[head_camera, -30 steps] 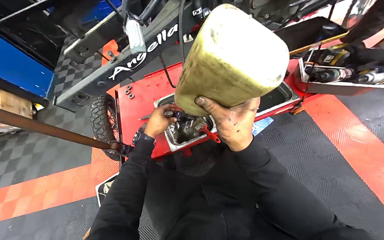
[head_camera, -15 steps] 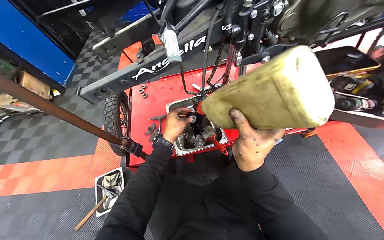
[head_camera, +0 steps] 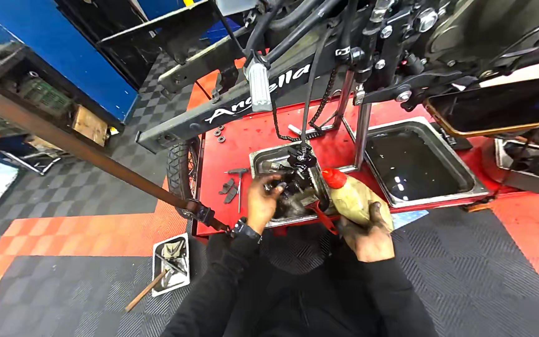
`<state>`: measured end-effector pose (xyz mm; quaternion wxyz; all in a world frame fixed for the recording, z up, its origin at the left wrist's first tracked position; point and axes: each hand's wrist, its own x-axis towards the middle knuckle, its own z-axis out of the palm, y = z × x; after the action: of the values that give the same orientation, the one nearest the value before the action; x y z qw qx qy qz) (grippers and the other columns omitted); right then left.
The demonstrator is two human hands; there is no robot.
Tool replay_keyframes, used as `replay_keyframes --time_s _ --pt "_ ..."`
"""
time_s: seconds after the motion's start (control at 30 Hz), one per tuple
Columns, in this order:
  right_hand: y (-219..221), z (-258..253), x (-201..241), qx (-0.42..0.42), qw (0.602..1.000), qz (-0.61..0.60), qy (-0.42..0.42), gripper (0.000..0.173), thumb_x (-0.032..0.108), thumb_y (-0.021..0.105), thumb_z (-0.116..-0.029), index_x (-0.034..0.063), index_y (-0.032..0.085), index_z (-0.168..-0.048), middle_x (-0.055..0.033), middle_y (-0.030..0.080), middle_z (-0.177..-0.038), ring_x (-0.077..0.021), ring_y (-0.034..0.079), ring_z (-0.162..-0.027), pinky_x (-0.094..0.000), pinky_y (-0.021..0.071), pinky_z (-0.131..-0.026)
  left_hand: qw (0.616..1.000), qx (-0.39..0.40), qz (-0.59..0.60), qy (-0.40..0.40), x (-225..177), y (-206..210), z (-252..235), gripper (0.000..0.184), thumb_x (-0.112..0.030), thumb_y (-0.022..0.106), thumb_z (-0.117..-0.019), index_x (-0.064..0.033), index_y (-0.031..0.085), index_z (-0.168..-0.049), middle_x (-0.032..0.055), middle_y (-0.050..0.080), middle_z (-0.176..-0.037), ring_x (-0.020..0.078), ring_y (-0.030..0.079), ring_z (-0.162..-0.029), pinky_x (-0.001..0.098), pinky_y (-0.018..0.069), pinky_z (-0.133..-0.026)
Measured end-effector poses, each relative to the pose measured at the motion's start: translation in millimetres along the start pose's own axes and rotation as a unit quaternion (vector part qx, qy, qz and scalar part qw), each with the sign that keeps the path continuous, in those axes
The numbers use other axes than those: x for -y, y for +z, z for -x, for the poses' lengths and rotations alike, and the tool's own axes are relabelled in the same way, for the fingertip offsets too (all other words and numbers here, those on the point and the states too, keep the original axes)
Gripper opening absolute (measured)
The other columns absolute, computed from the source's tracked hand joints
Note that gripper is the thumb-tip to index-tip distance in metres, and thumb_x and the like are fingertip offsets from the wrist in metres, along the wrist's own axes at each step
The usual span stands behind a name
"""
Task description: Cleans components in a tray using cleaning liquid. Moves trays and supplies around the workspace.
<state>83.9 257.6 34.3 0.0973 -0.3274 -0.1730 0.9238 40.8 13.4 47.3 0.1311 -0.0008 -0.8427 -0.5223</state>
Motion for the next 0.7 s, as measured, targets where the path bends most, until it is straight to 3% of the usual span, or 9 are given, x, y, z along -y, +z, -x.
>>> replay_keyframes --time_s 0.1,0.17,0.23,0.3,0.4,0.57,0.7 --pt "-1.0 -2.0 6.5 0.017 1.0 0.012 0.007 0.041 0.041 0.05 -0.1069 0.0174 0.048 -0.141 -0.0093 0.061 -0.132 -0.0245 0.063 -0.121 -0.0482 0.0563 -0.099 0.999 0.0 -0.038 0.034 4.7 12.3 17.7 0.025 -0.004 0.074 -0.0903 -0.0088 0.074 -0.114 0.0069 0.068 -0.126 0.0178 0.065 -0.117 0.0414 0.0582 -0.099" --pt "-3.6 -3.3 10.9 0.043 0.999 0.011 0.013 0.04 0.04 0.047 -0.1077 0.0178 0.049 -0.141 -0.0093 0.062 -0.133 -0.024 0.063 -0.122 -0.0474 0.0563 -0.1 0.997 -0.077 0.016 -0.021 11.5 16.0 19.2 0.024 -0.006 0.076 -0.0898 -0.0067 0.073 -0.114 0.0079 0.07 -0.12 0.0172 0.069 -0.11 0.0385 0.0618 -0.093" --pt "-4.9 -6.4 13.7 0.048 0.998 0.007 0.032 0.041 0.043 0.044 -0.1084 0.019 0.048 -0.141 -0.0084 0.062 -0.133 -0.0224 0.064 -0.121 -0.0447 0.0571 -0.1 0.975 -0.164 0.106 -0.103 19.1 17.2 24.0 0.029 -0.007 0.076 -0.0893 -0.0019 0.07 -0.117 0.0112 0.071 -0.117 0.0203 0.068 -0.107 0.0406 0.0586 -0.094" --pt "-7.5 -12.7 15.6 0.039 0.997 -0.008 0.066 0.043 0.047 0.043 -0.1078 0.02 0.048 -0.141 -0.0077 0.063 -0.133 -0.0215 0.064 -0.121 -0.0422 0.0578 -0.099 0.916 -0.245 0.229 -0.22 21.4 16.9 32.6 0.037 -0.008 0.073 -0.0924 0.0016 0.062 -0.126 0.0161 0.068 -0.118 0.0242 0.068 -0.104 0.0433 0.0591 -0.092" --pt "-8.6 -19.9 14.7 0.034 0.993 -0.036 0.111 0.046 0.051 0.041 -0.1071 0.0192 0.048 -0.139 -0.0088 0.063 -0.132 -0.0225 0.066 -0.119 -0.0411 0.0592 -0.096 0.801 -0.336 0.355 -0.347 24.6 5.5 37.9 0.044 -0.012 0.065 -0.0994 -0.0031 0.051 -0.14 0.0163 0.063 -0.126 0.0258 0.066 -0.104 0.0437 0.0567 -0.091" --pt "-8.5 -25.6 6.0 0.032 0.988 -0.042 0.143 0.049 0.054 0.041 -0.1062 0.0193 0.047 -0.141 -0.0101 0.062 -0.133 -0.0239 0.066 -0.119 -0.0416 0.0592 -0.096 0.713 -0.431 0.431 -0.347 49.2 -13.5 38.9 0.036 -0.012 0.048 -0.1074 -0.0052 0.044 -0.143 0.0135 0.055 -0.131 0.0233 0.06 -0.112 0.0382 0.0534 -0.096" --pt "-5.1 -25.6 4.7 0.017 0.991 -0.026 0.133 0.048 0.054 0.04 -0.1063 0.0193 0.048 -0.138 -0.0088 0.064 -0.13 -0.0225 0.067 -0.116 -0.04 0.06 -0.093 0.725 -0.441 0.4 -0.347 77.3 -3.3 45.5 0.032 -0.015 0.044 -0.1092 -0.0028 0.046 -0.139 0.0135 0.055 -0.13 0.0213 0.059 -0.112 0.0349 0.0522 -0.096"
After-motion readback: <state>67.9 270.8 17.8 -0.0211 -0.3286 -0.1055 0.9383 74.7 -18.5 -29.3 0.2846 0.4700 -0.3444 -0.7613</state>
